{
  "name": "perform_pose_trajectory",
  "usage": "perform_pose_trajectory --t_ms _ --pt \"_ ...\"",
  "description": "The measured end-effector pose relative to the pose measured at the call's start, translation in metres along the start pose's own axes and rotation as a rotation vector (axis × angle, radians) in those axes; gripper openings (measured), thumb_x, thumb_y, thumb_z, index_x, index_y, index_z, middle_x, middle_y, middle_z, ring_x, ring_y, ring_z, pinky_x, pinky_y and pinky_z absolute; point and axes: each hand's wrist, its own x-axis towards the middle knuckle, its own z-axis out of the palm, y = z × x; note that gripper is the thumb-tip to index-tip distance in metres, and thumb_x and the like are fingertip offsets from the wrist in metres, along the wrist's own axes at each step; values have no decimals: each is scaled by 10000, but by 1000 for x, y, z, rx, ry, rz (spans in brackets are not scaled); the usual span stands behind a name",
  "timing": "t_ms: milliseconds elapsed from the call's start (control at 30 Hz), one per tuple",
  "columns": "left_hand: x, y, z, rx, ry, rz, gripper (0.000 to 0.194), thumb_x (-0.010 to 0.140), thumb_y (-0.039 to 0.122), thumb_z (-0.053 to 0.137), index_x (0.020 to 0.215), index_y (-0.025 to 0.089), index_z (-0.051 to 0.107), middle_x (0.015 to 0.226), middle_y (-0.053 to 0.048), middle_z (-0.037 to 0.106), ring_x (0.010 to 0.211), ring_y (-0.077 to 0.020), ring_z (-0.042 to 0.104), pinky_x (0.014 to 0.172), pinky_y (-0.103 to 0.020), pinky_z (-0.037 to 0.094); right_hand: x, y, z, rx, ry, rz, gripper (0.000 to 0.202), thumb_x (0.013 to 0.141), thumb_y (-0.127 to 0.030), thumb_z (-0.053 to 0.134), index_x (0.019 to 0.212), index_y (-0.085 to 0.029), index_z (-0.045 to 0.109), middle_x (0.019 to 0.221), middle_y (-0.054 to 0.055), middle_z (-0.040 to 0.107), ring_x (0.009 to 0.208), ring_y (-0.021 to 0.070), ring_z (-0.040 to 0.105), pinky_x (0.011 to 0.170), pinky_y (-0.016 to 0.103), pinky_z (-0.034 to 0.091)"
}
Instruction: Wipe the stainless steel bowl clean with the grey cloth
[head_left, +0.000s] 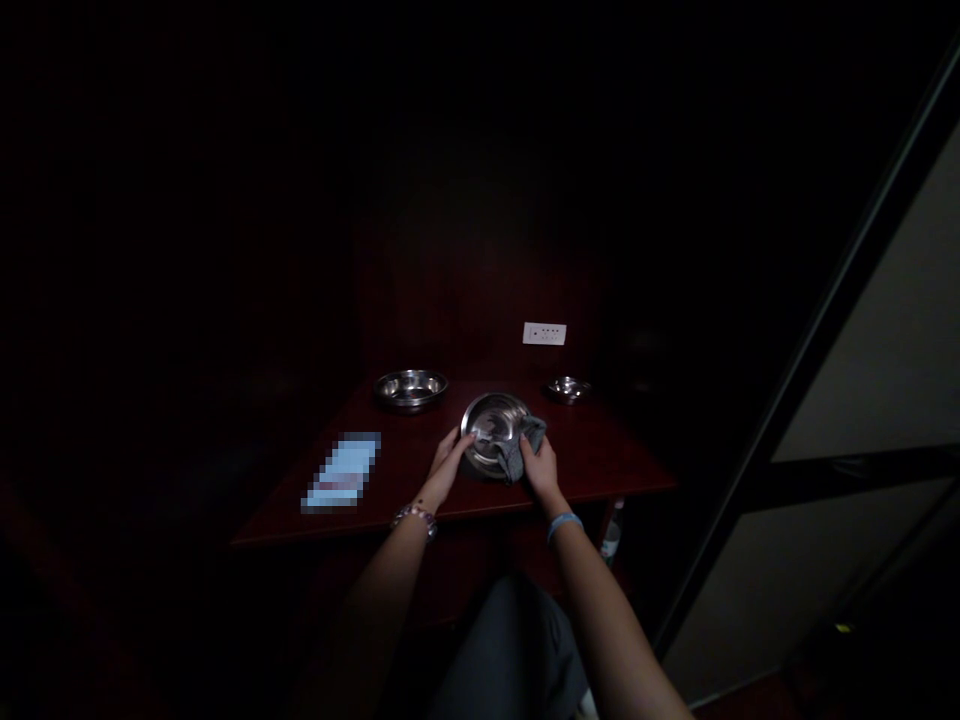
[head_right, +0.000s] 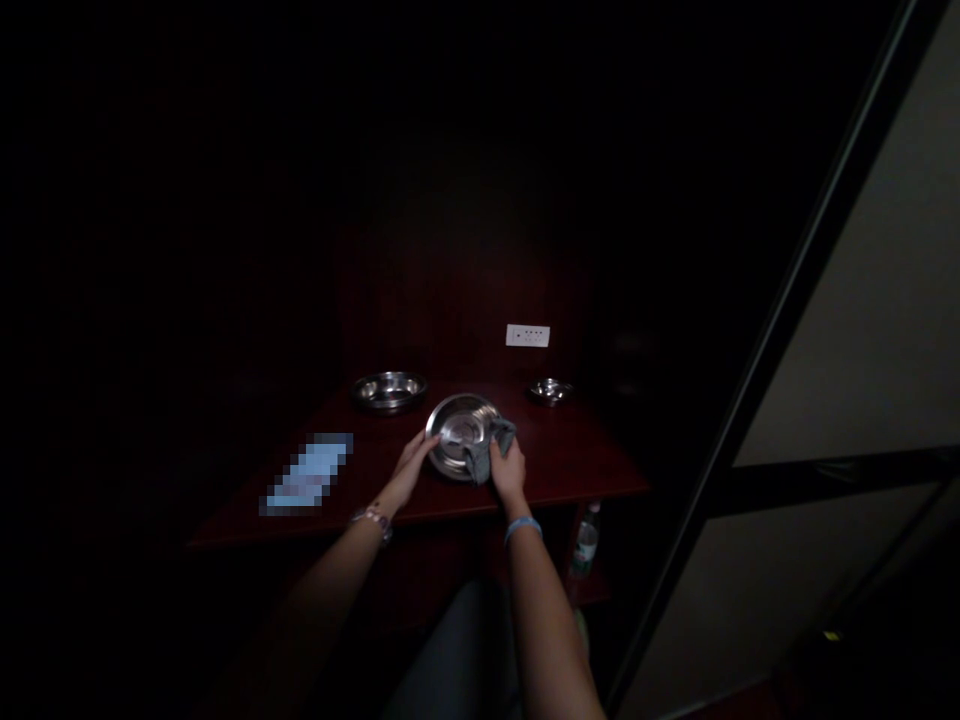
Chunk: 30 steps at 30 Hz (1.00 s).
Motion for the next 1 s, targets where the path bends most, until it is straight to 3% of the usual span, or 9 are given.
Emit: perform_pose_trajectory --t_ms 300,533,767,1000 --pt "8 -25 5 24 -112 47 725 798 511 738 1418 184 553 1423 -121 649 1315 -280 605 1172 -413 416 3 2 -1 -5 95 26 369 922 -441 582 1178 -189 663 1189 137 757 1117 266 717 978 365 538" --pt "9 -33 5 214 -145 41 721 701 479 824 1317 174 609 1354 -131 694 1281 -305 632 1179 -446 410 4 3 -1 -11 106 11 361 920 -453 582 1174 -210 660 1164 123 765 1125 266 717 962 360 549" --pt "16 -40 4 156 -114 20 563 695 465 779 1164 165 694 1277 -129 735 1260 -331 640 1161 -470 421 2 2 -1 -35 71 -3 352 915 -456 596 1167 -220 662 1164 113 762 1108 256 719 953 341 539" --pt "11 -24 1 70 -66 -24 488 678 431 714 1079 152 707 1189 -120 762 1214 -333 647 1124 -456 445 2 1 -1 -5 28 -5 341 909 -429 604 1175 -225 665 1155 96 764 1091 248 712 958 348 531"
